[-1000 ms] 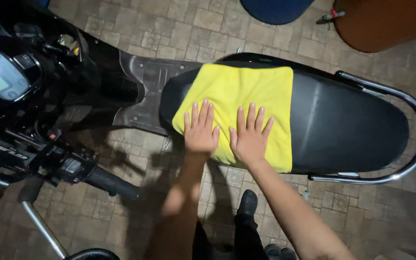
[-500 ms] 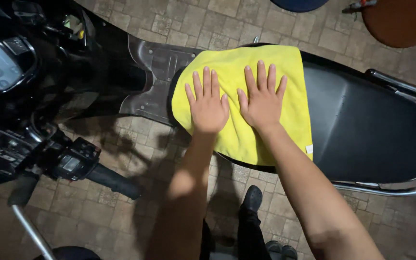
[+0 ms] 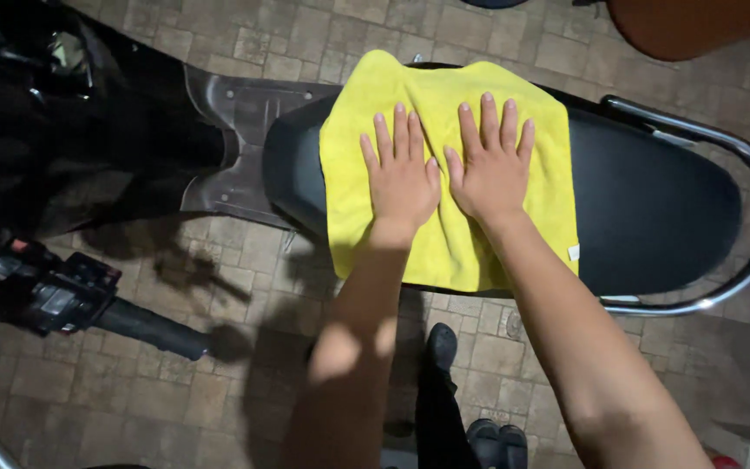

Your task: The person places a yellow cloth on a motorcycle seat, sprays a liquid onto the cloth, and wipes the seat. They repeat this process by moving the cloth to different sections of the seat, spraying, and wiping with both hands.

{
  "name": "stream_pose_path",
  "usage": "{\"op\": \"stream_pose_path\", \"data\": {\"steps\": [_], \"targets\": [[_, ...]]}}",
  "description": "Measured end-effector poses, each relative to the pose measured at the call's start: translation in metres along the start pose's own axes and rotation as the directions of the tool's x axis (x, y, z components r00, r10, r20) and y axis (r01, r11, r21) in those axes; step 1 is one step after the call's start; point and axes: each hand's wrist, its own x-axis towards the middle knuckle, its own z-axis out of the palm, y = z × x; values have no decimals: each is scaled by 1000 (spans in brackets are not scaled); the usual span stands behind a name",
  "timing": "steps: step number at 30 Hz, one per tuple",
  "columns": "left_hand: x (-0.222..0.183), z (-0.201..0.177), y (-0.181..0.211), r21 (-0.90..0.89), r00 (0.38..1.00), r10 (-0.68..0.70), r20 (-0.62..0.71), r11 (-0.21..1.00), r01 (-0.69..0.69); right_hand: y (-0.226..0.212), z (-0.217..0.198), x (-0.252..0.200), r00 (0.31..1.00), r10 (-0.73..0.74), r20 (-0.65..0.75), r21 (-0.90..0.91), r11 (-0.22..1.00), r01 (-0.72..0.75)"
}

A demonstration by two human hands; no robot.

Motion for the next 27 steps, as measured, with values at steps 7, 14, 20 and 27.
{"op": "stream_pose_path", "data": {"steps": [7, 14, 20, 27], "targets": [[-22, 5, 58, -29, 996, 88, 4, 996, -88, 44, -19, -35, 998, 15, -66, -65, 998, -19], [-38, 15, 117, -86, 985, 171, -20, 981, -172, 102, -47, -84, 985, 152, -80, 43, 988, -149], [-44, 19, 131, -128, 985, 169, -45, 976, -174, 136, -47, -114, 978, 187, -96, 68, 981, -181], [-52, 24, 173, -148, 983, 167, -74, 973, -176, 157, -41, -119, 976, 194, -96, 87, 979, -186]]}}
